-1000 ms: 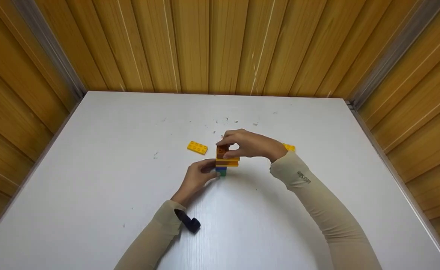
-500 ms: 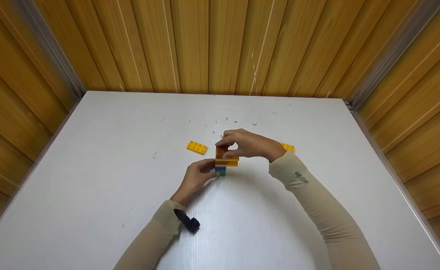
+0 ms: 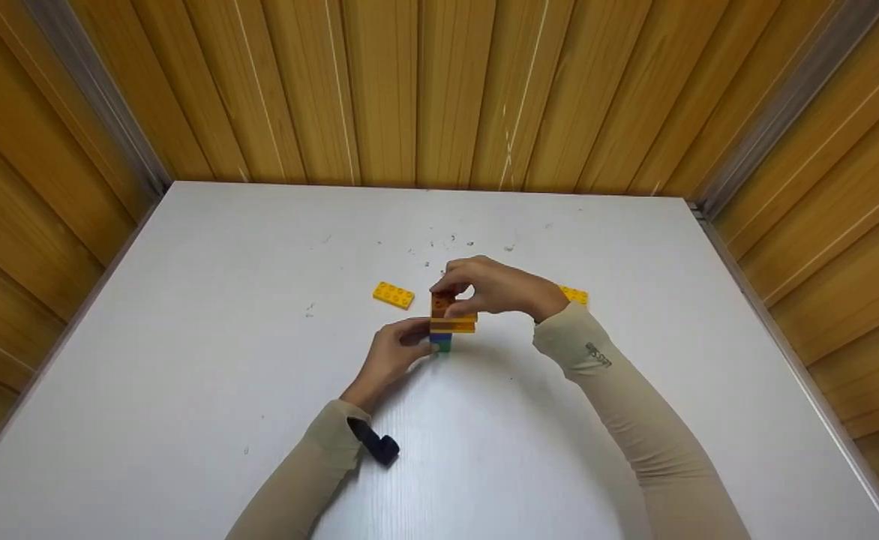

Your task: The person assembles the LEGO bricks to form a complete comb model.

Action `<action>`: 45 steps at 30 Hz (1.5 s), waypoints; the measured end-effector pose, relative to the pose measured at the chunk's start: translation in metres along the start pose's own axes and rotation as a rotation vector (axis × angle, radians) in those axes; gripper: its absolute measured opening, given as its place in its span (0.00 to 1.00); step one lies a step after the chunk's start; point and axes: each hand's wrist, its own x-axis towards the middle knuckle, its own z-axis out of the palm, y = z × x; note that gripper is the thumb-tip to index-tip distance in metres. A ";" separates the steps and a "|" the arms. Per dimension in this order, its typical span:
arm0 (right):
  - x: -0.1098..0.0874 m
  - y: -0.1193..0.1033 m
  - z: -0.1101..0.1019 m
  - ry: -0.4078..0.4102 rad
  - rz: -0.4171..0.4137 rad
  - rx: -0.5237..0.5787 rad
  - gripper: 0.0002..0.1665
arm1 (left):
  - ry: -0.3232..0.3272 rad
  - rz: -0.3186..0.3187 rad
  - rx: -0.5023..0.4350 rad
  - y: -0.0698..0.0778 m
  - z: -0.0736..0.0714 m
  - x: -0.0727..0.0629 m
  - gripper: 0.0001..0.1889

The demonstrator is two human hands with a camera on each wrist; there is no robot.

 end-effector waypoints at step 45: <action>0.004 0.023 -0.004 -0.004 -0.007 0.238 0.26 | -0.005 -0.041 0.020 0.002 -0.001 0.002 0.24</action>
